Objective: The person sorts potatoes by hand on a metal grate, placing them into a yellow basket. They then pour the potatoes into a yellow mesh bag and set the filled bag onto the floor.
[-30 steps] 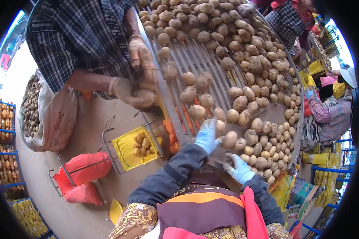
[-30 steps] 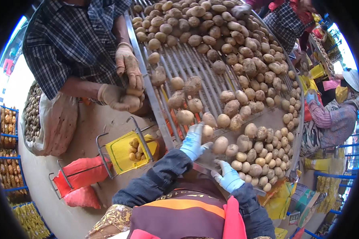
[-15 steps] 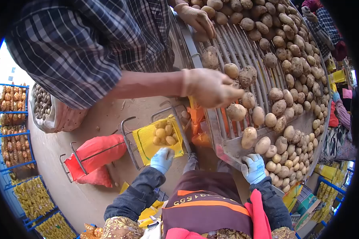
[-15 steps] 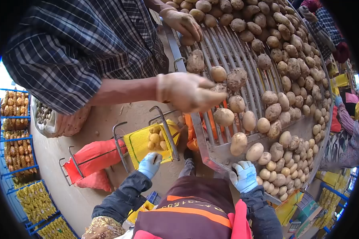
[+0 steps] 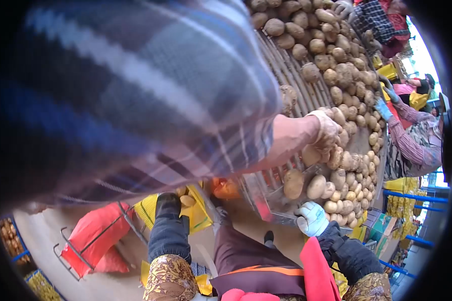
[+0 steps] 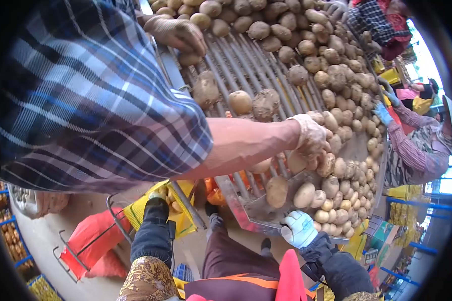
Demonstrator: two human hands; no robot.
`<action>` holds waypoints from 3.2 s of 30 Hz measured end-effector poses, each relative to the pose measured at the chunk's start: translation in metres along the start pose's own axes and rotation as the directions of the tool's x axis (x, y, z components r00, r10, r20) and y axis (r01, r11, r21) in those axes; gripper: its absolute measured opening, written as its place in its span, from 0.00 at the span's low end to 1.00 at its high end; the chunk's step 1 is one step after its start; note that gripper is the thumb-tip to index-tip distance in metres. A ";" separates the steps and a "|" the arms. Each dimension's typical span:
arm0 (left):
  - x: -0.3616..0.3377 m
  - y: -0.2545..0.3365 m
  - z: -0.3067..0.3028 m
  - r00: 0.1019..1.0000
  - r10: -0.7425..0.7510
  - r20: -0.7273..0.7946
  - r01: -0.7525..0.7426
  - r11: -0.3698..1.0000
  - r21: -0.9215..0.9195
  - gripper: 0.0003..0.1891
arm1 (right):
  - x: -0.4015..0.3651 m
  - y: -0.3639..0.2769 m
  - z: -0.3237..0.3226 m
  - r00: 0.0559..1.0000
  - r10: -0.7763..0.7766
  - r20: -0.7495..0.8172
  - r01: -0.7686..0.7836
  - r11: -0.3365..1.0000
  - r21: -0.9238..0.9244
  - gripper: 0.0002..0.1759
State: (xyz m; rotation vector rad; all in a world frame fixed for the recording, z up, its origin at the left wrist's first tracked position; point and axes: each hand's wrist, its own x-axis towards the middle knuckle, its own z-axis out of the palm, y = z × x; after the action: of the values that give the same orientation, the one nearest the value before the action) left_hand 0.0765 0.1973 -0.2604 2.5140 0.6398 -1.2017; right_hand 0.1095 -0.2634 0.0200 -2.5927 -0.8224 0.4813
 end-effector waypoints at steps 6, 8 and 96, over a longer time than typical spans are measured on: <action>-0.004 -0.007 -0.003 0.999 -0.049 -0.024 0.046 0.993 -0.110 0.25 | -0.004 -0.002 0.002 1.000 -0.009 -0.009 0.008 1.000 -0.016 0.07; -0.009 -0.013 -0.004 0.996 -0.075 -0.041 0.067 0.984 -0.166 0.26 | -0.001 0.000 0.007 0.995 -0.059 -0.079 0.059 0.998 -0.007 0.07; -0.402 0.296 -0.056 0.644 0.765 -0.019 0.061 -0.076 -0.995 0.49 | -0.087 0.016 -0.054 0.860 0.416 -0.295 0.167 0.317 0.934 0.10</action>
State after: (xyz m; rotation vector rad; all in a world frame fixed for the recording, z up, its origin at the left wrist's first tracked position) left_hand 0.0393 -0.1420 0.1087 0.7766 0.2494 -0.6905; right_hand 0.0731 -0.3415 0.0781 -1.4673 -0.0102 0.1859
